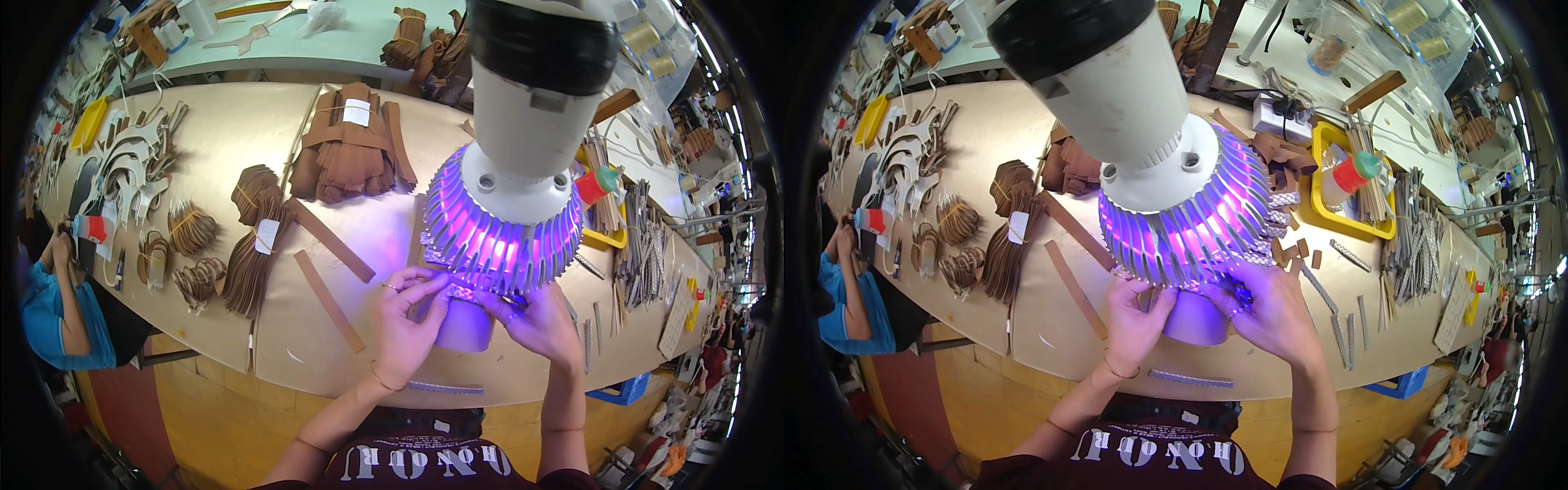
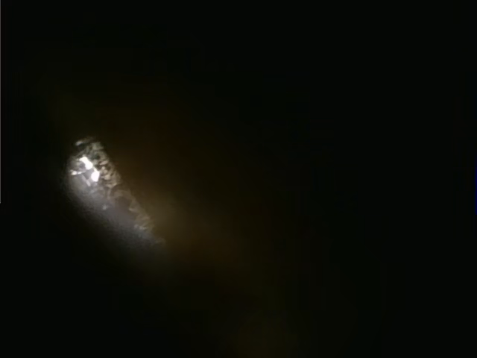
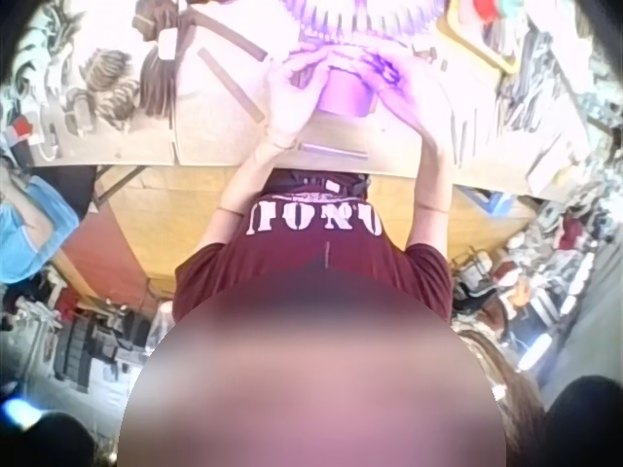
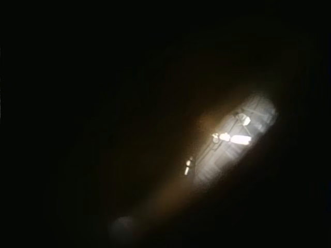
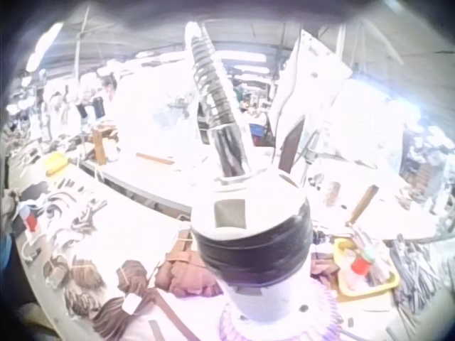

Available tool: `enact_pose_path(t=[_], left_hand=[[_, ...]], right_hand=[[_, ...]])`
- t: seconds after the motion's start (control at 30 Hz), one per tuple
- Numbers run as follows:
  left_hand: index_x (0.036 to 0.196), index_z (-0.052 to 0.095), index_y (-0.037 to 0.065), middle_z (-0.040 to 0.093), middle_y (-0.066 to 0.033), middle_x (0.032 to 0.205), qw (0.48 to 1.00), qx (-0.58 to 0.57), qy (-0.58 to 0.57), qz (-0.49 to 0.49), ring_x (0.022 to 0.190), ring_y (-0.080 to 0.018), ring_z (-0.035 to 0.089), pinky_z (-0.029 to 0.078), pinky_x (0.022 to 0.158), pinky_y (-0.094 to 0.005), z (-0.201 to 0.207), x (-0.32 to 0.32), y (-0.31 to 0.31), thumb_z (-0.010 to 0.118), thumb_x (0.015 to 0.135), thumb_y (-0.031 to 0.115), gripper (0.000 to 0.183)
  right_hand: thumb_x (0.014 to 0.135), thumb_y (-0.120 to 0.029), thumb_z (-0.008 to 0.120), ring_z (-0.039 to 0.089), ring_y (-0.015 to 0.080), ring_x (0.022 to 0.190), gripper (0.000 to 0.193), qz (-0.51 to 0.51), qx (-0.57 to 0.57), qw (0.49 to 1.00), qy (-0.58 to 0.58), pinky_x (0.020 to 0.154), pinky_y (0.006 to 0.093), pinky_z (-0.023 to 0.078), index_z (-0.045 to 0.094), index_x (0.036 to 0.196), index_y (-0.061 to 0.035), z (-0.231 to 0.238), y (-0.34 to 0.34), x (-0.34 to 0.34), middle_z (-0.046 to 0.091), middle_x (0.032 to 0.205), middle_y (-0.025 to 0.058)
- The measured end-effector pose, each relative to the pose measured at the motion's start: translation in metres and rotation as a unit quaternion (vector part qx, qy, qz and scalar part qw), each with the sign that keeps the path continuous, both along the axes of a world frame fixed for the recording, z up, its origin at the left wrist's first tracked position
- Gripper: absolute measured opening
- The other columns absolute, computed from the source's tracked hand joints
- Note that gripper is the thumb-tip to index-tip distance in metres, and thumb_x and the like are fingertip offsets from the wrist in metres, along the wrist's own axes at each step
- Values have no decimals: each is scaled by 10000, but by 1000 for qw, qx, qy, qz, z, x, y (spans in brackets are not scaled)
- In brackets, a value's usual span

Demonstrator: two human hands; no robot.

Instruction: The person repeatedly picks up small brown cardboard pieces and silver braided strips, then uses pliers to attach the cardboard to the braided strips. The person works at a table with a UV lamp, stacking the finished pieces. Another person is visible working at a nearby station.

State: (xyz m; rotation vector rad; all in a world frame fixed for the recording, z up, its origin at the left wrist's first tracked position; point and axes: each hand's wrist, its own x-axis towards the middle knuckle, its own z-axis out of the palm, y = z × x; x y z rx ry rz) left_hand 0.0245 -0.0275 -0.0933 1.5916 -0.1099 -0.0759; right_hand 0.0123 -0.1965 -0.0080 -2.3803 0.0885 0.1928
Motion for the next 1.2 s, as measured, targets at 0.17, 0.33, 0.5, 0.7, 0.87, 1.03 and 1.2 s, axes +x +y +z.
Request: enact_pose_path(t=[0.17, 0.33, 0.5, 0.7, 0.87, 1.03, 1.2], left_hand=[[928, 684, -10, 605, -101, 985, 1000, 5, -4, -5, 887, -188, 623, 508, 795, -299, 7, 7, -1, 673, 815, 9, 115], [943, 648, -11, 637, -99, 960, 1000, -3, -11, -1, 822, -180, 635, 513, 780, -273, 5, 3, -3, 661, 827, -6, 117], [1080, 583, -23, 672, -100, 990, 975, -191, 113, -15, 887, -142, 642, 511, 789, -246, 4, -4, -2, 624, 893, -1, 192], [1300, 394, -32, 655, -187, 1061, 934, -304, 176, -66, 986, -185, 654, 572, 835, -284, 3, 10, 11, 589, 907, -31, 438], [1311, 379, -33, 646, -203, 1072, 918, -315, 230, -78, 994, -203, 653, 586, 851, -334, 3, 15, 13, 574, 905, -51, 451], [1304, 380, -31, 644, -201, 1080, 913, -327, 234, -70, 990, -203, 655, 581, 862, -339, 4, 13, 13, 567, 902, -62, 444], [1259, 397, -33, 645, -194, 1075, 908, -347, 222, -81, 983, -198, 657, 579, 865, -338, 1, 13, 16, 570, 901, -60, 399]], right_hand=[[803, -149, 712, 611, 284, 600, 200, 10, -27, 999, -20, 573, 373, 461, 648, 946, -25, 2, 1, 2, 636, 719, 133], [798, -139, 709, 624, 279, 615, 213, 16, -49, 998, -44, 595, 369, 480, 646, 973, -35, 3, 4, -3, 638, 711, 119], [802, -153, 709, 625, 283, 637, 231, -27, 84, 996, -22, 590, 372, 477, 644, 988, -33, -14, 5, 2, 639, 726, 118], [798, -158, 702, 613, 318, 663, 262, 19, -18, 999, -43, 625, 402, 467, 639, 1022, -38, -7, 4, 0, 638, 739, 119], [791, -145, 688, 608, 337, 673, 304, 36, -81, 992, -90, 648, 421, 458, 623, 1071, -47, 0, 11, 3, 635, 733, 119], [772, -129, 678, 609, 339, 678, 337, 52, -125, 986, -95, 642, 425, 458, 618, 1093, -46, 5, 14, 4, 629, 724, 122], [750, -114, 666, 601, 345, 663, 408, 64, -132, 983, -112, 626, 436, 452, 604, 1149, -55, 7, 15, 7, 616, 703, 124]])
